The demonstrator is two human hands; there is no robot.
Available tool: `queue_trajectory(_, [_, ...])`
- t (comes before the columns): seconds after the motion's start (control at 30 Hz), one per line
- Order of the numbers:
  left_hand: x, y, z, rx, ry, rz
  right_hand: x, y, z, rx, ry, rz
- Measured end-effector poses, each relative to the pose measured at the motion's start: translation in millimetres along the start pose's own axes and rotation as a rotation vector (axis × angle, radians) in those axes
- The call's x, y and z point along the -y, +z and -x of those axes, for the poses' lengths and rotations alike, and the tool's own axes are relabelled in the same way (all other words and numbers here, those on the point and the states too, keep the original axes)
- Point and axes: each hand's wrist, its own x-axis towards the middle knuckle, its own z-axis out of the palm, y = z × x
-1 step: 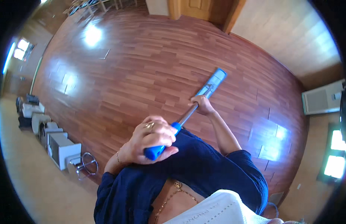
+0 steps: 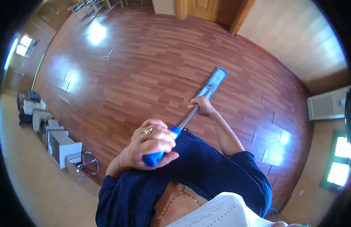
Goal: Mopping a wooden floor with a flat mop.
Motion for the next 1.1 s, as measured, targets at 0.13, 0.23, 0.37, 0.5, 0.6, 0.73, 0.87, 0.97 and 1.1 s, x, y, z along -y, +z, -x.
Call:
queue_trajectory(0.13, [-39, -18, 23, -0.186, 0.014, -0.18, 34, 45, -58, 0.323, -0.134, -0.033])
queue_trajectory(0.23, [-54, -29, 40, -0.315, 0.06, -0.249, 61, 83, -91, 0.497, -0.2, -0.093])
queue_trajectory(0.37, [-69, -45, 47, -0.246, 0.018, -0.408, 78, 131, -118, 0.587, -0.322, -0.151])
queue_trajectory(0.5, [-62, -62, 53, -0.307, -0.017, -0.46, 107, 137, -154, 0.702, -0.379, -0.081])
queue_trajectory(0.6, [-44, -79, 47, -0.281, -0.013, -0.483, 91, 137, -171, 0.689, -0.314, -0.104])
queue_trajectory(0.73, [7, -95, 31, -0.238, 0.06, -0.35, 48, 110, -183, 0.546, -0.187, -0.072])
queue_trajectory(0.87, [80, -98, 2, -0.193, 0.178, -0.186, -11, 70, -186, 0.439, -0.034, 0.031])
queue_trajectory(0.97, [131, -83, -22, -0.196, 0.118, -0.095, -64, 45, -177, 0.311, 0.107, 0.015])
queue_trajectory(1.1, [185, -59, -68, 0.03, 0.09, 0.06, -220, 46, -107, -0.034, 0.476, -0.57])
